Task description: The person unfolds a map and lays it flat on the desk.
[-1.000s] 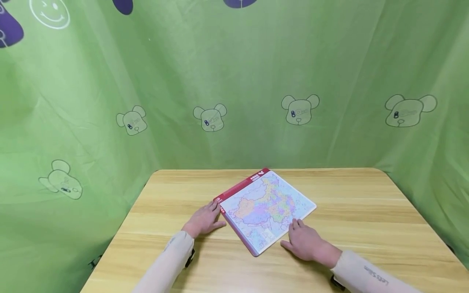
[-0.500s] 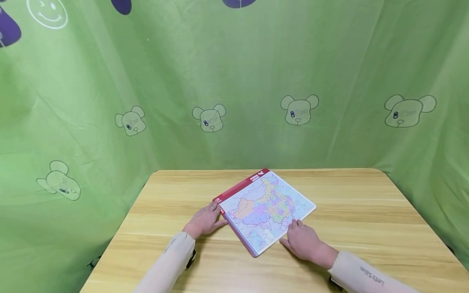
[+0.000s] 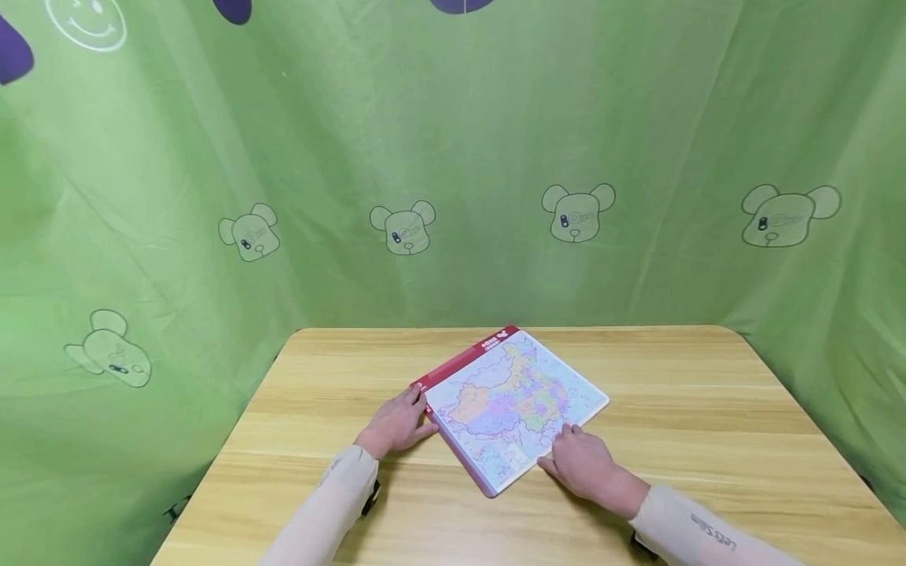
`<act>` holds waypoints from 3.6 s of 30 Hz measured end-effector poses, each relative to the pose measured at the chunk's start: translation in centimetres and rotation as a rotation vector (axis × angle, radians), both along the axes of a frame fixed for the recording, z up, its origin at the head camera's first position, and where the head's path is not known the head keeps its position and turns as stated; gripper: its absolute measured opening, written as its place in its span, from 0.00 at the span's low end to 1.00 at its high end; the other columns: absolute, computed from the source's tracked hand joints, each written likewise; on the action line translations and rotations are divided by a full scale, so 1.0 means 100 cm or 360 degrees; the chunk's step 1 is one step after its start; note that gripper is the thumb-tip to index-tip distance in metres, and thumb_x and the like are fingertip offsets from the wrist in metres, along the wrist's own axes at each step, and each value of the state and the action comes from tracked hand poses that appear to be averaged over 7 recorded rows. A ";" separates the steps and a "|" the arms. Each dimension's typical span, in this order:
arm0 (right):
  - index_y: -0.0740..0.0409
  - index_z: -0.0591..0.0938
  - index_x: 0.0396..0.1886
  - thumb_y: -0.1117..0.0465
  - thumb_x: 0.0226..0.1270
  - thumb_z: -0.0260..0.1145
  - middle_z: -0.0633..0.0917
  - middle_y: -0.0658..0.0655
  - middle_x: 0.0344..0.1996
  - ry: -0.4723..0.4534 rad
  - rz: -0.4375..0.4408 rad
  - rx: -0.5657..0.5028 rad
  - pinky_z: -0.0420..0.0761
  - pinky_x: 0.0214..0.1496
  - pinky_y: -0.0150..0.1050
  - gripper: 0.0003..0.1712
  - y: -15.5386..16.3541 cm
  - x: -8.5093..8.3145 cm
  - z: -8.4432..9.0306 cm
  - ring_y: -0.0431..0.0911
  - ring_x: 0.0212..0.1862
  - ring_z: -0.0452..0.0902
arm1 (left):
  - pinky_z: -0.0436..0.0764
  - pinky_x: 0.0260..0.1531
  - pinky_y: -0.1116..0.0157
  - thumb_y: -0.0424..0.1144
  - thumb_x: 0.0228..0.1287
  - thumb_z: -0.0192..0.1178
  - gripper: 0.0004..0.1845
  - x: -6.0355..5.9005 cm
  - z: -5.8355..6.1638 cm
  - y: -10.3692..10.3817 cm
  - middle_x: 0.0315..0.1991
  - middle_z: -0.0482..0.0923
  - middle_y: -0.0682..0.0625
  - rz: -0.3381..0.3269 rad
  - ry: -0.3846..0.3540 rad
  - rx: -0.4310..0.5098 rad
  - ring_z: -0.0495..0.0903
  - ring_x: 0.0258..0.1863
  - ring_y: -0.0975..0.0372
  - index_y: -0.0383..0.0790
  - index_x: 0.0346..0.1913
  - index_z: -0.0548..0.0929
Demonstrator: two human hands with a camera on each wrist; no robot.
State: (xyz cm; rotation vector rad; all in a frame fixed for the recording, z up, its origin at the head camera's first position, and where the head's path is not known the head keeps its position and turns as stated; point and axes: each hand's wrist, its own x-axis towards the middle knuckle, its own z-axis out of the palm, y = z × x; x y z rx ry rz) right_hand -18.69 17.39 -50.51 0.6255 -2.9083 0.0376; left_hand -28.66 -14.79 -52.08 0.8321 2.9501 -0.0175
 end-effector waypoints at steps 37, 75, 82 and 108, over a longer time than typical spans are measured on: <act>0.80 0.80 0.36 0.44 0.61 0.64 0.78 0.79 0.44 -0.0183 -0.0049 -0.0013 0.81 0.37 0.59 0.35 0.008 -0.005 0.001 0.68 0.48 0.75 | 0.75 0.53 0.55 0.61 0.61 0.57 0.28 0.002 0.011 0.007 0.57 0.73 0.44 -0.0019 0.0040 -0.0009 0.74 0.54 0.51 0.42 0.53 0.79; 0.88 0.69 0.51 0.52 0.68 0.59 0.66 0.85 0.55 -0.0408 -0.0052 -0.0093 0.71 0.56 0.61 0.36 0.031 -0.020 0.005 0.74 0.59 0.62 | 0.80 0.42 0.57 0.58 0.66 0.53 0.18 0.013 0.010 0.011 0.53 0.78 0.43 -0.0151 0.0176 -0.0036 0.79 0.48 0.52 0.46 0.39 0.80; 0.88 0.69 0.51 0.52 0.69 0.58 0.64 0.86 0.56 -0.0413 -0.0050 -0.0102 0.68 0.58 0.62 0.36 0.035 -0.024 0.005 0.75 0.60 0.60 | 0.81 0.39 0.60 0.58 0.66 0.53 0.18 0.017 0.009 0.013 0.46 0.80 0.46 -0.0192 0.0271 -0.0061 0.81 0.41 0.55 0.47 0.33 0.79; 0.88 0.65 0.55 0.54 0.70 0.55 0.61 0.86 0.58 -0.0441 -0.0060 -0.0086 0.62 0.63 0.63 0.35 0.048 -0.042 0.001 0.76 0.61 0.57 | 0.79 0.47 0.60 0.53 0.66 0.57 0.13 0.024 0.009 0.017 0.52 0.79 0.42 -0.0290 0.0153 0.0060 0.79 0.50 0.54 0.50 0.35 0.84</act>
